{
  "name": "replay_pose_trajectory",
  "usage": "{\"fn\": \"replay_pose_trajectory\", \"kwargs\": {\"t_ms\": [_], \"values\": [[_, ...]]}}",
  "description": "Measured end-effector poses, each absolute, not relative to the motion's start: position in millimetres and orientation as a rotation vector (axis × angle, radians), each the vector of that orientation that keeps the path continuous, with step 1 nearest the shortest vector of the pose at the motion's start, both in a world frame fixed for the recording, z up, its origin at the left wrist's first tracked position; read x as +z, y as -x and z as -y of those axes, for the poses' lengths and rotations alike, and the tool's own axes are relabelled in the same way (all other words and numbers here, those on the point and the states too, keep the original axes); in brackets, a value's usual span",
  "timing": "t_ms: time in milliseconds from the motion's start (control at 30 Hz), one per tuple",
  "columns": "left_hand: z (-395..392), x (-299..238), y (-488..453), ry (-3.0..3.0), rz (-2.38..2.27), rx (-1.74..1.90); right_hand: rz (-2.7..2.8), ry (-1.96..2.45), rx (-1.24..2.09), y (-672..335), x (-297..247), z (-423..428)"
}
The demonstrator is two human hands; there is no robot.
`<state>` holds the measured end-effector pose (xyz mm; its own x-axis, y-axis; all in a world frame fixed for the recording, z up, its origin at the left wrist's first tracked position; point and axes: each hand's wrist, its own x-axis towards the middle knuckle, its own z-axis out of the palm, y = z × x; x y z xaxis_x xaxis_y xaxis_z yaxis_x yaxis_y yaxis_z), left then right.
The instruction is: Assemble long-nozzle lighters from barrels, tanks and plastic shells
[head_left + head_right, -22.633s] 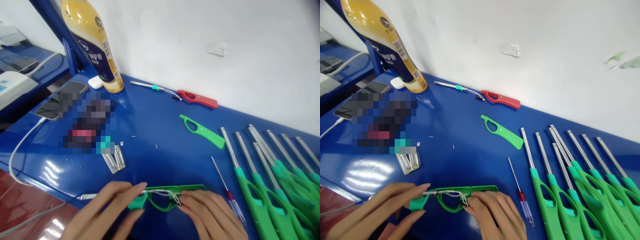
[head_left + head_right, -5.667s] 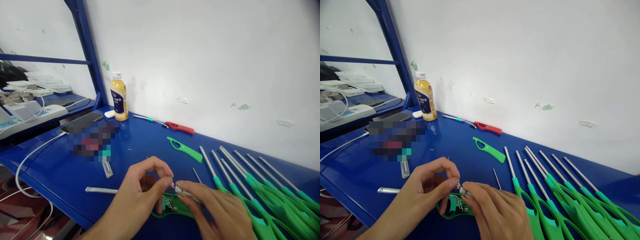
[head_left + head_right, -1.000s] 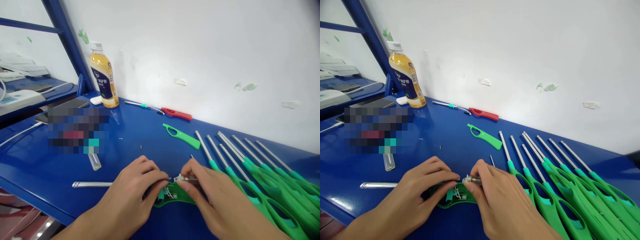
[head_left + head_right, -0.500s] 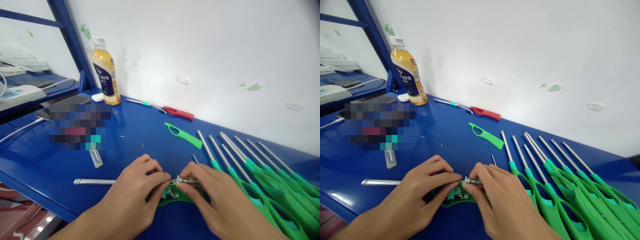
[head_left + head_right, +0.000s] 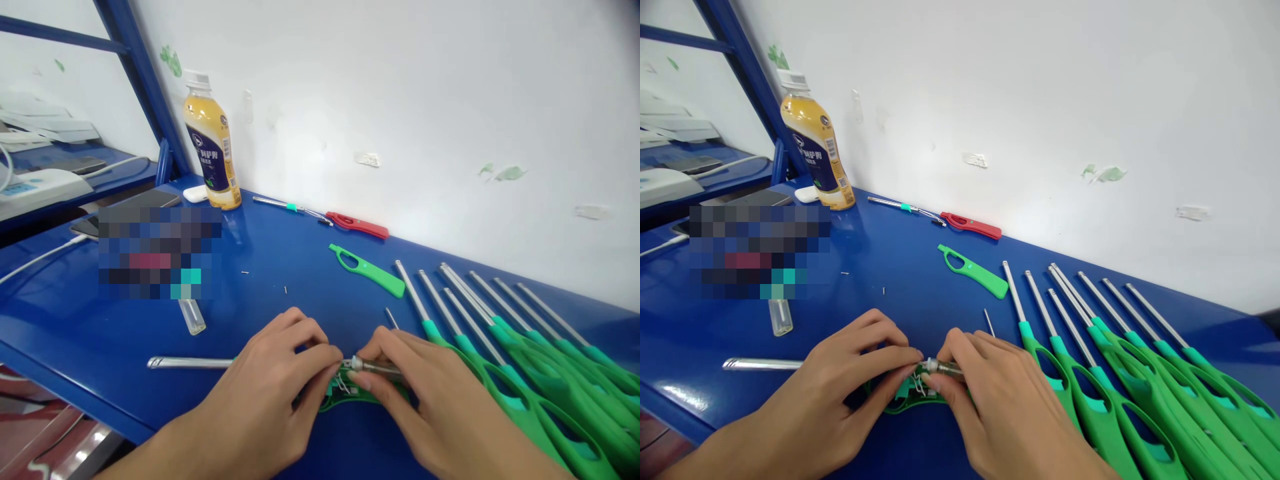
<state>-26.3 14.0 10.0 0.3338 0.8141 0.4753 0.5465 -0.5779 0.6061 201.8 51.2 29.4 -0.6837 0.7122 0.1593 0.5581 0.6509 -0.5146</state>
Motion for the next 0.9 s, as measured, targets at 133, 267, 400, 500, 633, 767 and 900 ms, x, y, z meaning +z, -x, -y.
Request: {"fn": "replay_pose_trajectory", "kwargs": {"t_ms": [133,267,400,500,633,767,900], "values": [[-14.3,9.9,26.7,-2.295,-1.187,1.091,2.545,0.989,0.581,-203.2,26.9,-51.6],[-13.6,9.9,27.1,-2.335,-1.176,1.095,2.588,0.979,0.518,-203.8,25.5,-51.8],[-12.6,10.2,27.1,-2.411,-1.174,1.106,2.604,0.977,0.396,-204.5,25.5,-51.1],[-11.8,10.4,26.7,-2.47,-1.187,1.108,2.584,0.98,0.259,-204.7,25.1,-51.1],[-9.7,10.0,26.6,-2.536,-1.164,1.135,2.571,0.968,0.154,-202.5,24.1,-51.2],[-7.2,11.0,27.1,-2.588,-1.164,1.141,2.575,0.959,0.161,-199.4,23.7,-49.8],[-7.8,13.6,26.9,-2.602,-1.172,1.138,2.586,0.942,0.277,-198.8,25.0,-46.7]]}}
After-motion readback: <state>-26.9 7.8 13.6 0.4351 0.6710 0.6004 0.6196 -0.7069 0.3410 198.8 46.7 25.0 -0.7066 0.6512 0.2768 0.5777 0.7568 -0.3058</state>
